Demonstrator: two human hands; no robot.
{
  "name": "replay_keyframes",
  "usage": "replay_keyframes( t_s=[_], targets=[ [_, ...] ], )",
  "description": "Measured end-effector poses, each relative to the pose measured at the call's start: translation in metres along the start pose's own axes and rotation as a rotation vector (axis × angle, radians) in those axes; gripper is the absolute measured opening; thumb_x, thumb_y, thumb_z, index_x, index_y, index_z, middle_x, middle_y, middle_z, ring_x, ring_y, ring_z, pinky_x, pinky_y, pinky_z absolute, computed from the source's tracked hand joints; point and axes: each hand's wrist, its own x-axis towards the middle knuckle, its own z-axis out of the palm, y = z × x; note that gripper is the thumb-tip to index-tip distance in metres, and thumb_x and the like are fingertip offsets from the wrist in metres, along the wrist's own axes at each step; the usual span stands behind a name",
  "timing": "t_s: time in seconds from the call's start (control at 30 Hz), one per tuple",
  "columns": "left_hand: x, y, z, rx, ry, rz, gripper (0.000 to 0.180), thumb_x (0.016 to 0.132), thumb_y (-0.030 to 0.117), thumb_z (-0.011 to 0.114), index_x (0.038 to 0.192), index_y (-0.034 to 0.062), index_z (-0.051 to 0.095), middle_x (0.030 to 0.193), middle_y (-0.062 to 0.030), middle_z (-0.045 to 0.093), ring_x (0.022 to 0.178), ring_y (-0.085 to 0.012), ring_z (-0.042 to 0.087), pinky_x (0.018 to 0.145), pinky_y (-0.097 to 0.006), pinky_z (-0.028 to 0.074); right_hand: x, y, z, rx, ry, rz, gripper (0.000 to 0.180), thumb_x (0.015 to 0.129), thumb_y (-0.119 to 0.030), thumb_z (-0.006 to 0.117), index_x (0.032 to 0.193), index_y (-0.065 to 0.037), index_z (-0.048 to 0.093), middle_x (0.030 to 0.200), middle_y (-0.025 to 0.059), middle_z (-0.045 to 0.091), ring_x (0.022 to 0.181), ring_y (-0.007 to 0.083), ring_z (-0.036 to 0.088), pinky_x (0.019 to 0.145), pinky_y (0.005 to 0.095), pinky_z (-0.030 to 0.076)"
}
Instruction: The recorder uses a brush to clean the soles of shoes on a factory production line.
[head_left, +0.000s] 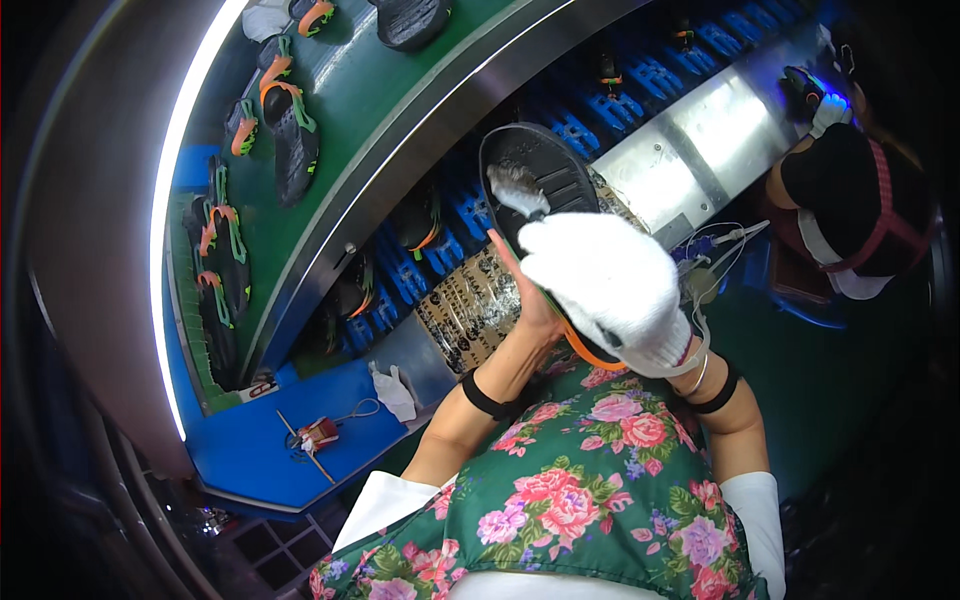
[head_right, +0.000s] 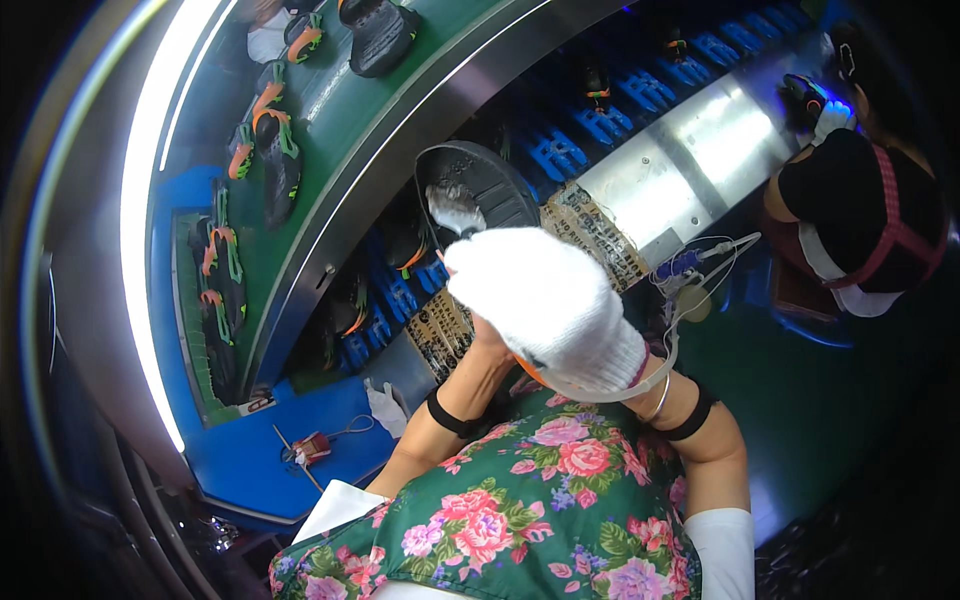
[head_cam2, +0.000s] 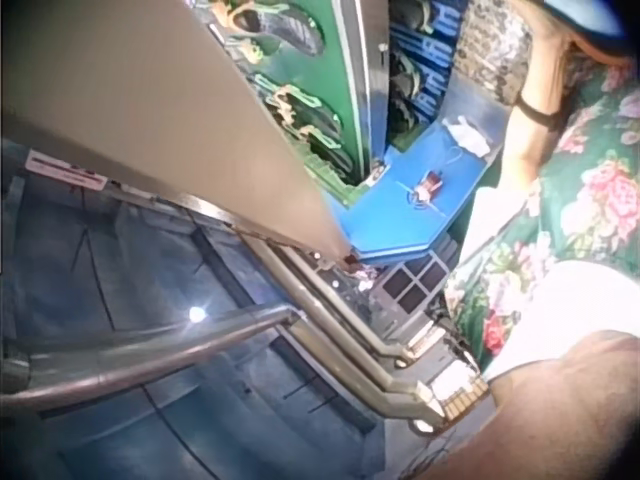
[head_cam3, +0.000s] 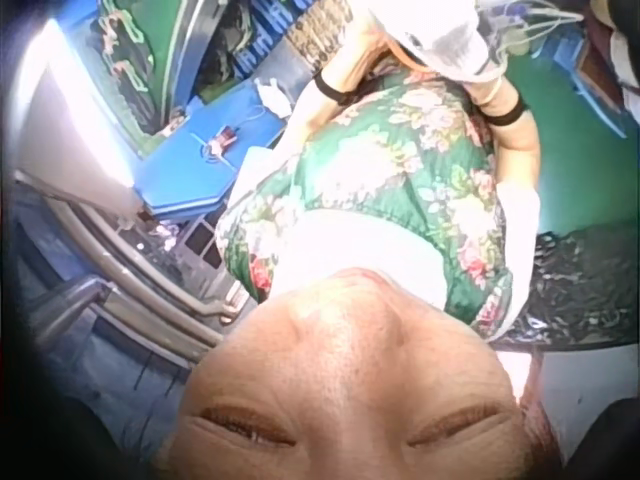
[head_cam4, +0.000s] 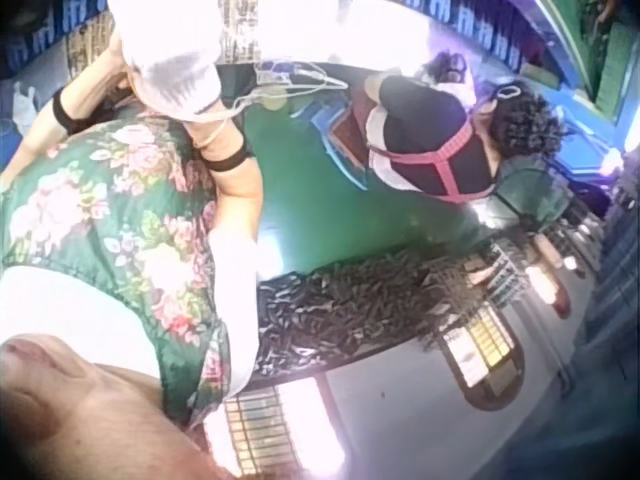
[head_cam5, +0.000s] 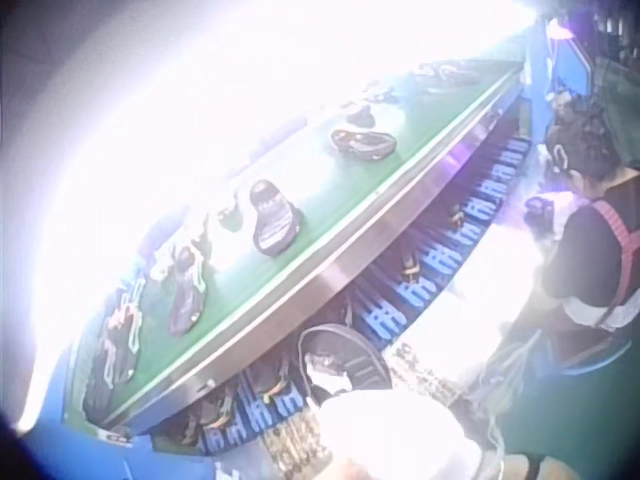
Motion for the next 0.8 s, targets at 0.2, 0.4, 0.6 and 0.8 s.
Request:
replay_keyframes(
  t_s=[0.2, 0.4, 0.6, 0.8],
  targets=[
    [-0.005, 0.003, 0.001, 0.383, 0.065, 0.034, 0.105, 0.085, 0.092, 0.027, 0.145, 0.008, 0.048, 0.136, -0.0129, 0.059, 0.125, -0.029, 0.057, 0.11, -0.048, 0.044, 0.007, -0.002, -0.011, 0.372, 0.009, 0.12, 0.023, 0.078, 0.0, 0.074, 0.1, -0.002, 0.076, 0.106, 0.0163, 0.074, 0.096, 0.0309, 0.072, 0.087, 0.0385, 0.056],
    [-0.005, 0.002, 0.006, 0.744, 0.118, 0.058, 0.107, 0.084, 0.093, 0.027, 0.143, 0.0064, 0.05, 0.133, -0.0137, 0.061, 0.123, -0.0295, 0.059, 0.109, -0.048, 0.045, 0.006, -0.008, -0.007, 0.151, -0.056, -0.003, 0.026, 0.079, -0.006, 0.075, 0.104, -0.007, 0.076, 0.108, 0.0086, 0.075, 0.097, 0.0252, 0.072, 0.082, 0.037, 0.058],
    [-0.006, 0.006, 0.009, 1.087, 0.173, 0.084, 0.109, 0.083, 0.093, 0.026, 0.141, 0.0049, 0.052, 0.131, -0.0145, 0.063, 0.12, -0.03, 0.061, 0.107, -0.049, 0.047, 0.001, 0.007, -0.014, 0.159, 0.002, -0.045, 0.027, 0.074, -0.004, 0.075, 0.101, -0.003, 0.075, 0.106, 0.0153, 0.075, 0.099, 0.033, 0.072, 0.086, 0.0405, 0.057],
    [-0.005, 0.035, -0.041, 0.723, -0.102, -0.097, 0.125, 0.074, 0.1, 0.026, 0.145, -0.0006, 0.047, 0.138, -0.0215, 0.058, 0.123, -0.0339, 0.061, 0.107, -0.05, 0.048, 0.002, -0.004, -0.017, 0.28, -0.14, -0.059, 0.025, 0.08, -0.005, 0.073, 0.104, -0.005, 0.076, 0.106, 0.0116, 0.075, 0.096, 0.0282, 0.073, 0.084, 0.0393, 0.058]
  ],
)
